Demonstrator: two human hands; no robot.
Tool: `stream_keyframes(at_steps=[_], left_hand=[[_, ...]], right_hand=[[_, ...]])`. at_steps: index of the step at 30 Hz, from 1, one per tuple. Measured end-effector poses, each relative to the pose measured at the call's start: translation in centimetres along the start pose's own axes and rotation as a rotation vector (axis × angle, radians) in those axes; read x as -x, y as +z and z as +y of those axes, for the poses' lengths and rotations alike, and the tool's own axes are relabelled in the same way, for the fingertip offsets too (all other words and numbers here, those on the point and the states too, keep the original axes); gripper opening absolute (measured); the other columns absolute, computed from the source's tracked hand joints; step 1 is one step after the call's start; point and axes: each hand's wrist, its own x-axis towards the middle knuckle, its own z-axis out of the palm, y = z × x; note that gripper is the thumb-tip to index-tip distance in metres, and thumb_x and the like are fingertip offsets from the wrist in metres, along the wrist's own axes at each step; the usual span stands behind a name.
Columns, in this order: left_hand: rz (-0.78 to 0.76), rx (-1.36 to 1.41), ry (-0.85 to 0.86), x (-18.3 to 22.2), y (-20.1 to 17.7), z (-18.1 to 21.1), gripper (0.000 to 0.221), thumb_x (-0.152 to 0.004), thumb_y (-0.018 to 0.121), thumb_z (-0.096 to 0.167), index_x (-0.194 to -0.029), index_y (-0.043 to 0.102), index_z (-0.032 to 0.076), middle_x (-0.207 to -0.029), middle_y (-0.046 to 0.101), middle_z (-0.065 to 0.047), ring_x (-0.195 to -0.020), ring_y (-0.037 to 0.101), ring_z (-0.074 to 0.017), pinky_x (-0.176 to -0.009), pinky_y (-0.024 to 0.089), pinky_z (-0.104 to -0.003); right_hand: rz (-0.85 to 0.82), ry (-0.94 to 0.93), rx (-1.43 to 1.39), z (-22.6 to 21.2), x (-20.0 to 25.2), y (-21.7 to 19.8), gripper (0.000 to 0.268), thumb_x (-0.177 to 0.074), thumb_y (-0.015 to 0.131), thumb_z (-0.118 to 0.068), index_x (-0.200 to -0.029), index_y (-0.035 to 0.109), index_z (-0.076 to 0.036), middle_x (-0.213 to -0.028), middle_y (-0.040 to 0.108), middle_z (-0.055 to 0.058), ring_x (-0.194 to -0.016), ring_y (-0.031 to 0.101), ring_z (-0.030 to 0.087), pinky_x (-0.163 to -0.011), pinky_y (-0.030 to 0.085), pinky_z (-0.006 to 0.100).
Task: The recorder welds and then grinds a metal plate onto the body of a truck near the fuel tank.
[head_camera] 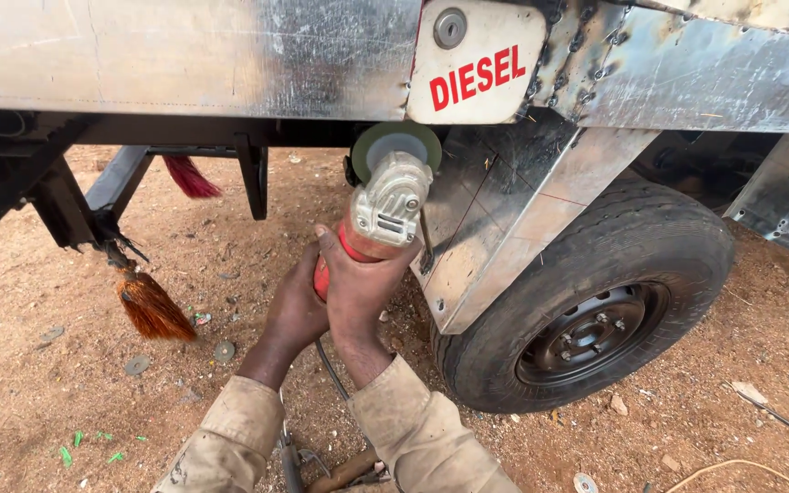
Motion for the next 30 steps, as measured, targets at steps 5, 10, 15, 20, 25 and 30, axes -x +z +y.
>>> stream_keyframes(at_steps=[5, 10, 15, 20, 25, 30], left_hand=[[0.016, -0.148, 0.046, 1.0, -0.4, 0.1, 0.080, -0.069, 0.089, 0.024, -0.138, 0.049, 0.015, -0.118, 0.071, -0.022, -0.107, 0.069, -0.0443, -0.085, 0.057, -0.052], [0.094, -0.331, 0.068, 1.4, -2.7, -0.6, 0.084, -0.067, 0.089, 0.026, -0.140, 0.048, 0.017, -0.120, 0.070, -0.020, -0.104, 0.071, -0.0404, -0.084, 0.059, -0.050], [0.091, -0.400, 0.053, 1.1, -5.7, 0.1, 0.087, -0.064, 0.089, 0.025, -0.140, 0.047, 0.016, -0.118, 0.070, -0.019, -0.103, 0.072, -0.0381, -0.085, 0.059, -0.049], [0.165, -0.509, 0.121, 0.8, -7.8, -0.2, 0.076, -0.073, 0.085, 0.024, -0.141, 0.050, 0.016, -0.117, 0.072, -0.018, -0.103, 0.073, -0.0370, -0.084, 0.060, -0.048], [0.168, -0.550, 0.086, 1.9, -8.1, 0.4, 0.083, -0.064, 0.088, 0.026, -0.138, 0.051, 0.014, -0.116, 0.071, -0.021, -0.099, 0.072, -0.0405, -0.081, 0.060, -0.050], [0.079, -0.472, 0.090, 11.1, -2.9, -4.8, 0.087, -0.068, 0.085, 0.033, -0.141, 0.046, 0.007, -0.120, 0.069, -0.025, -0.100, 0.072, -0.0427, -0.082, 0.060, -0.052]], right_hand=[[0.020, 0.094, -0.161, -0.1, 0.3, -0.5, 0.075, -0.079, 0.087, -0.006, -0.138, 0.040, 0.000, -0.132, 0.058, 0.016, -0.121, 0.060, 0.024, -0.108, 0.050, 0.040], [-0.040, 0.279, -0.340, -1.2, 1.3, 0.7, 0.064, -0.083, 0.080, -0.002, -0.134, 0.042, -0.002, -0.124, 0.059, 0.013, -0.111, 0.064, 0.022, -0.100, 0.057, 0.038], [-0.067, 0.298, -0.455, -2.0, 1.9, 2.8, 0.062, -0.085, 0.077, -0.003, -0.135, 0.040, -0.003, -0.125, 0.058, 0.011, -0.113, 0.064, 0.021, -0.101, 0.056, 0.038], [-0.085, 0.331, -0.494, -2.9, 2.0, 4.5, 0.058, -0.087, 0.075, -0.004, -0.134, 0.042, -0.002, -0.125, 0.057, 0.011, -0.113, 0.063, 0.020, -0.100, 0.055, 0.038], [-0.171, 0.412, -0.535, -3.1, 2.0, 3.9, 0.051, -0.083, 0.072, 0.002, -0.129, 0.049, 0.000, -0.115, 0.065, 0.009, -0.102, 0.068, 0.018, -0.093, 0.058, 0.035], [-0.157, 0.659, -0.638, 1.1, 7.3, -3.8, 0.044, -0.082, 0.072, 0.000, -0.121, 0.052, 0.000, -0.100, 0.066, 0.013, -0.086, 0.070, 0.021, -0.077, 0.063, 0.038]])
